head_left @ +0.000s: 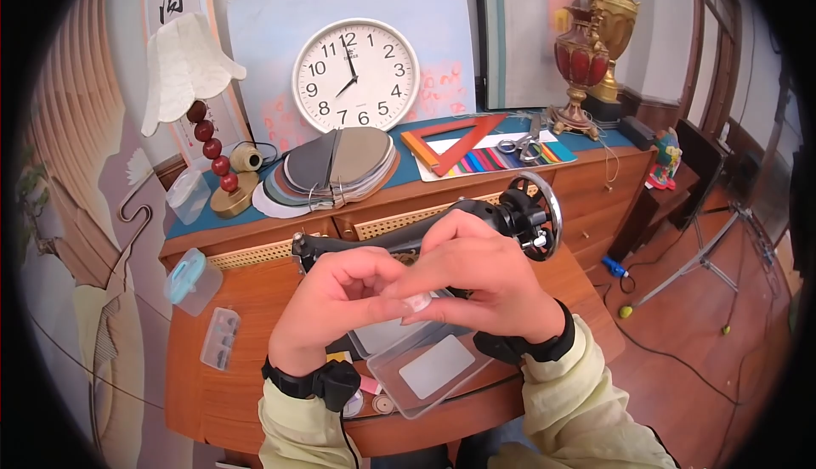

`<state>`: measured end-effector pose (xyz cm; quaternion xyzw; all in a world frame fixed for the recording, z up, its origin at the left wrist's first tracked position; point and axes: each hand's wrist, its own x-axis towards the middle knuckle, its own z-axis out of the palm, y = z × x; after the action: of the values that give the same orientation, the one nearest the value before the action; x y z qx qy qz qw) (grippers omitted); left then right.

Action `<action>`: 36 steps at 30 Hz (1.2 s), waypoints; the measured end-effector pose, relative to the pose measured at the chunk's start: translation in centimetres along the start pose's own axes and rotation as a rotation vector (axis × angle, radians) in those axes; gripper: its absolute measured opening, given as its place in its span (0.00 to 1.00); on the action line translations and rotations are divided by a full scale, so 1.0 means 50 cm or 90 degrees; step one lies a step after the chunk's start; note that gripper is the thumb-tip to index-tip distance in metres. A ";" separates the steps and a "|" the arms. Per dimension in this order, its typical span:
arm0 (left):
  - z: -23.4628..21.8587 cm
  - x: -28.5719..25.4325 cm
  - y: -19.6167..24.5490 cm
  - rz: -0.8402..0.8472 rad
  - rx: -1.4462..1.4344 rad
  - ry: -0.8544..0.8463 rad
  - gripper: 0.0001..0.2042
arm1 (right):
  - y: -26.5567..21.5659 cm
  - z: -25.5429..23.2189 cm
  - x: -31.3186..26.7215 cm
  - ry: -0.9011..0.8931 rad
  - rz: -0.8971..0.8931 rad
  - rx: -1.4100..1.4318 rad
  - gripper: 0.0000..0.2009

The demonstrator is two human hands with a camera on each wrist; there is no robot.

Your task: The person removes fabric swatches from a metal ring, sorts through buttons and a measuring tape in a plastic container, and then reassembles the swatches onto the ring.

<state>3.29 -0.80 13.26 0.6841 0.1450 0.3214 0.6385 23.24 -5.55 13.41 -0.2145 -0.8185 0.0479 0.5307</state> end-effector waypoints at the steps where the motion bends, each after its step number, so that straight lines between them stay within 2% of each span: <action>1: -0.002 0.000 -0.003 -0.003 0.028 0.013 0.07 | 0.002 0.002 -0.002 0.002 0.007 -0.029 0.15; 4: -0.006 0.004 -0.023 -0.004 0.060 0.081 0.07 | 0.008 0.015 -0.010 0.010 0.016 -0.120 0.14; 6: -0.011 0.005 -0.031 0.010 0.097 0.083 0.07 | 0.005 0.020 -0.012 0.022 0.007 -0.194 0.13; 9: 0.009 -0.002 -0.011 0.030 0.083 0.061 0.08 | 0.000 0.021 -0.011 0.034 0.003 -0.151 0.14; 13: 0.017 -0.018 0.005 0.035 0.043 0.021 0.09 | -0.027 0.013 -0.013 0.051 0.065 -0.068 0.16; 16: 0.022 -0.021 -0.014 0.019 0.074 0.070 0.06 | -0.050 0.012 -0.023 0.032 0.122 -0.037 0.17; 19: 0.031 -0.033 -0.022 0.016 0.124 0.107 0.09 | -0.063 0.027 -0.035 0.046 0.042 -0.098 0.17; 21: 0.031 -0.046 -0.029 0.009 0.157 0.108 0.07 | -0.077 0.038 -0.042 0.047 0.029 -0.169 0.16; 24: 0.033 -0.069 -0.036 -0.039 0.164 0.090 0.08 | -0.105 0.049 -0.052 0.002 0.069 -0.209 0.14; 28: 0.030 -0.125 -0.047 -0.134 0.047 0.029 0.11 | -0.125 0.077 -0.088 -0.028 0.107 -0.148 0.13; 31: 0.028 -0.161 -0.073 -0.164 -0.016 -0.007 0.11 | -0.139 0.103 -0.120 -0.062 0.184 -0.070 0.14; 32: 0.026 -0.169 -0.091 -0.159 0.015 0.008 0.11 | -0.147 0.111 -0.126 -0.073 0.202 -0.065 0.13; 35: 0.023 -0.191 -0.116 -0.250 0.133 0.060 0.11 | -0.144 0.132 -0.156 -0.096 0.250 -0.009 0.13; 36: 0.028 -0.198 -0.117 -0.244 0.176 0.086 0.11 | -0.136 0.135 -0.165 -0.095 0.237 -0.040 0.12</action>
<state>-2.05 -7.08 5.08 0.7020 0.3572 0.2164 0.5769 18.03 -13.99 5.56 -0.3747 -0.8027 0.1355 0.4438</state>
